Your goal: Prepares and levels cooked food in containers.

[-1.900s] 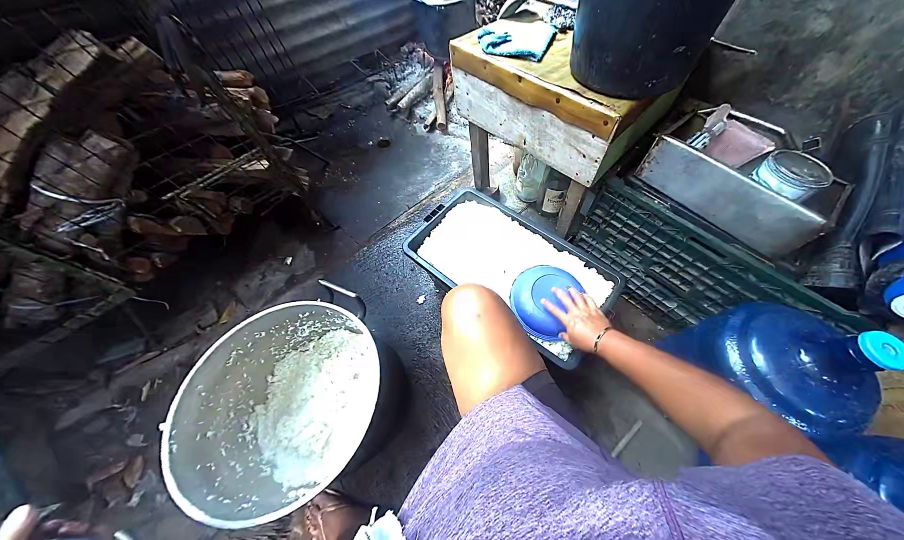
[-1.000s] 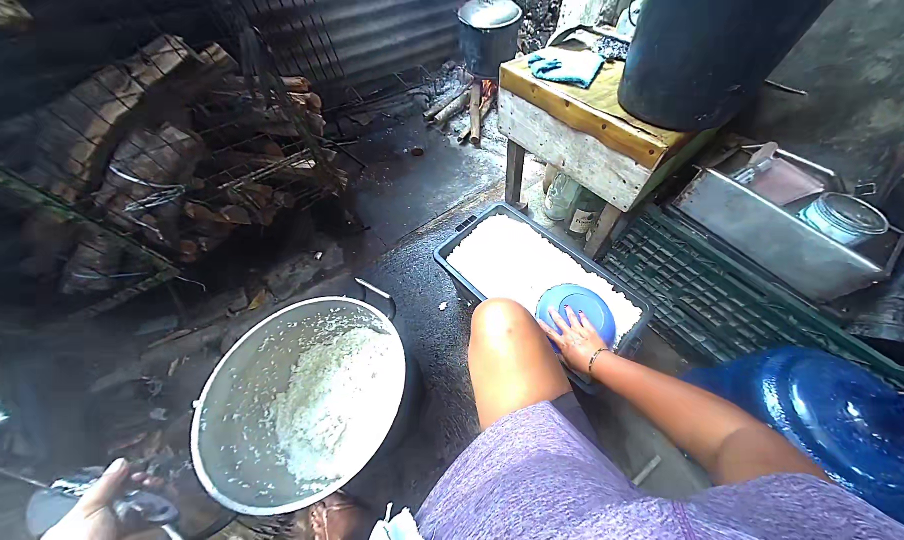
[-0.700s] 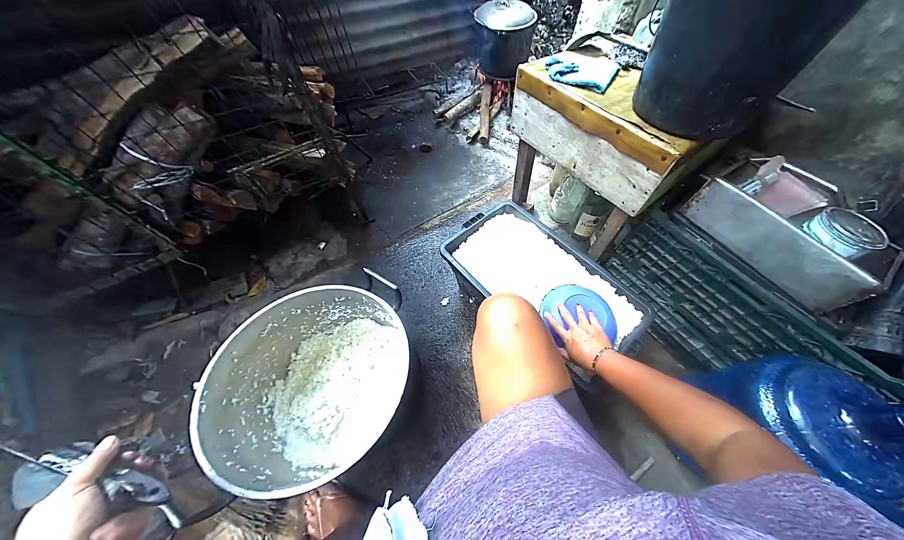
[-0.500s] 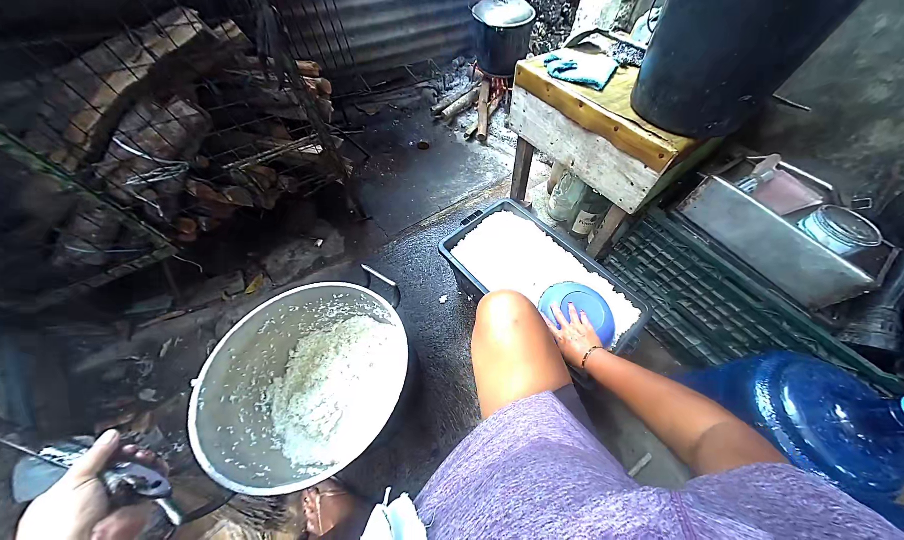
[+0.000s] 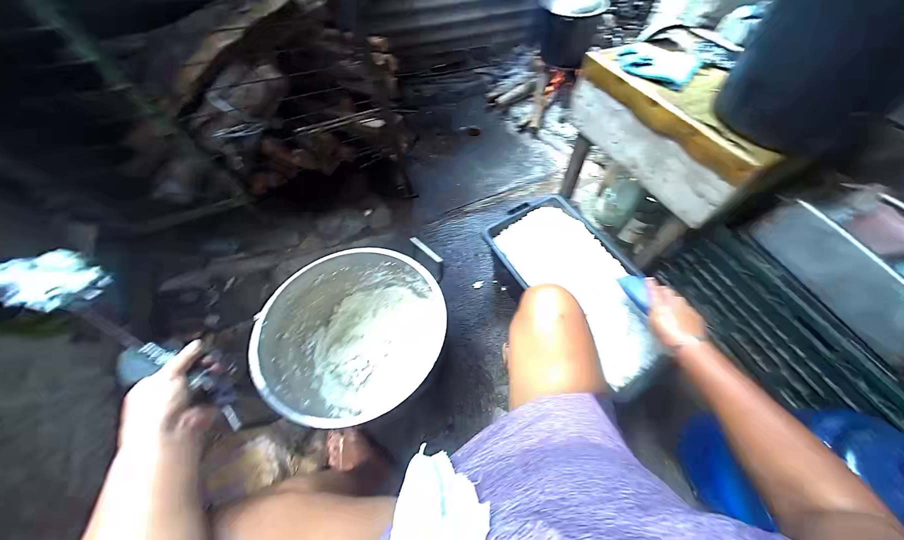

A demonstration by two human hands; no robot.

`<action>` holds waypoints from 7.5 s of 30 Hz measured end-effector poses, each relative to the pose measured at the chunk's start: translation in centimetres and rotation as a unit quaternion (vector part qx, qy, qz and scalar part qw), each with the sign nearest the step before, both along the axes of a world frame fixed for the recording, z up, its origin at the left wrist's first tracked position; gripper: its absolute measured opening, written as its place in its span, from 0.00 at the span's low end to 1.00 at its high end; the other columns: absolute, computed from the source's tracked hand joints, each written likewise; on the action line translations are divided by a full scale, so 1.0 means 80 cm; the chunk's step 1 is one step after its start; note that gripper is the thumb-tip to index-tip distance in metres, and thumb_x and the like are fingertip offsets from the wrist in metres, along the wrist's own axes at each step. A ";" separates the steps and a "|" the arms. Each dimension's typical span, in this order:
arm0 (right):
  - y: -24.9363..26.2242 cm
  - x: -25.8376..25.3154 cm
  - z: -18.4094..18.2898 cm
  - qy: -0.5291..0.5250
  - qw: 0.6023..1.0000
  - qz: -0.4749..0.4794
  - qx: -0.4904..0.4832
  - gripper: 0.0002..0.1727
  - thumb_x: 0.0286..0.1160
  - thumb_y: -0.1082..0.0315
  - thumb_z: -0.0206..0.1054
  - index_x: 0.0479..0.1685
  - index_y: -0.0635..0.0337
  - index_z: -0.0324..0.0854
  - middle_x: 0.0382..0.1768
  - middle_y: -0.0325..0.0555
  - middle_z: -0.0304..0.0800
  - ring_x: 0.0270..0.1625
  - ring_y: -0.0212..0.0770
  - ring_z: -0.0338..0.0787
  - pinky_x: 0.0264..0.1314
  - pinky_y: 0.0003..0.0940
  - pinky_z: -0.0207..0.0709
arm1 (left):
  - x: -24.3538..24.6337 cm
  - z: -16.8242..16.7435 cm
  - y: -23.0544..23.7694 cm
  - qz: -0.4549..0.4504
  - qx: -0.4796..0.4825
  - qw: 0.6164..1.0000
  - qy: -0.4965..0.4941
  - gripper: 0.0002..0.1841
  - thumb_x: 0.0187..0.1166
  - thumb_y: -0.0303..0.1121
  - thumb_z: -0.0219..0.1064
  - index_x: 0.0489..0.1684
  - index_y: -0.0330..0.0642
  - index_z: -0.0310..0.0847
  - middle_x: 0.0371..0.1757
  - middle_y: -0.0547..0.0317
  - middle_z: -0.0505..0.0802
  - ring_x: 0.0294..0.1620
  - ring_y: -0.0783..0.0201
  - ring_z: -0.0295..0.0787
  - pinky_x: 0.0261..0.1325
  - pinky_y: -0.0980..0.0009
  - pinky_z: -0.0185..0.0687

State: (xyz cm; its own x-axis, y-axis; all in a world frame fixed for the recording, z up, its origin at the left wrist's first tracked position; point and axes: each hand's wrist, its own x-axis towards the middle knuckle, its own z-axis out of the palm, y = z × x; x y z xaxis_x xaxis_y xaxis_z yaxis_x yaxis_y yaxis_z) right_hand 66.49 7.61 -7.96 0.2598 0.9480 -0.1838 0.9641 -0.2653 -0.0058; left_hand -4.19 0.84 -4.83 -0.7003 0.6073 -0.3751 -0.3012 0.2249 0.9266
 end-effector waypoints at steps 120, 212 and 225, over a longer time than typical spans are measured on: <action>0.010 0.036 0.046 0.018 0.984 0.022 0.174 0.41 0.72 0.83 0.63 0.90 0.46 0.67 0.76 0.54 0.83 0.70 0.64 0.87 0.60 0.68 0.82 | 0.017 -0.029 0.023 -0.572 -0.491 0.543 0.370 0.24 0.81 0.42 0.73 0.60 0.26 0.81 0.48 0.33 0.93 0.54 0.38 0.91 0.63 0.38 0.80; 0.119 -0.772 -0.231 0.097 0.890 0.190 -0.402 0.20 0.93 0.61 0.46 0.63 0.65 0.77 0.41 0.49 0.79 0.33 0.38 0.81 0.40 0.36 0.78 | -0.062 -0.113 -0.043 -0.208 -0.379 0.868 0.246 0.24 0.91 0.47 0.56 0.71 0.34 0.73 0.53 0.34 0.91 0.60 0.36 0.89 0.64 0.35 0.78; 0.115 -0.738 -0.199 -0.112 0.732 0.538 -0.402 0.27 0.87 0.68 0.56 0.85 0.64 0.65 0.71 0.72 0.82 0.76 0.70 0.82 0.74 0.71 0.74 | -0.060 -0.123 -0.046 -0.193 -0.376 0.872 0.246 0.25 0.91 0.48 0.54 0.72 0.34 0.71 0.54 0.34 0.90 0.61 0.36 0.89 0.63 0.35 0.79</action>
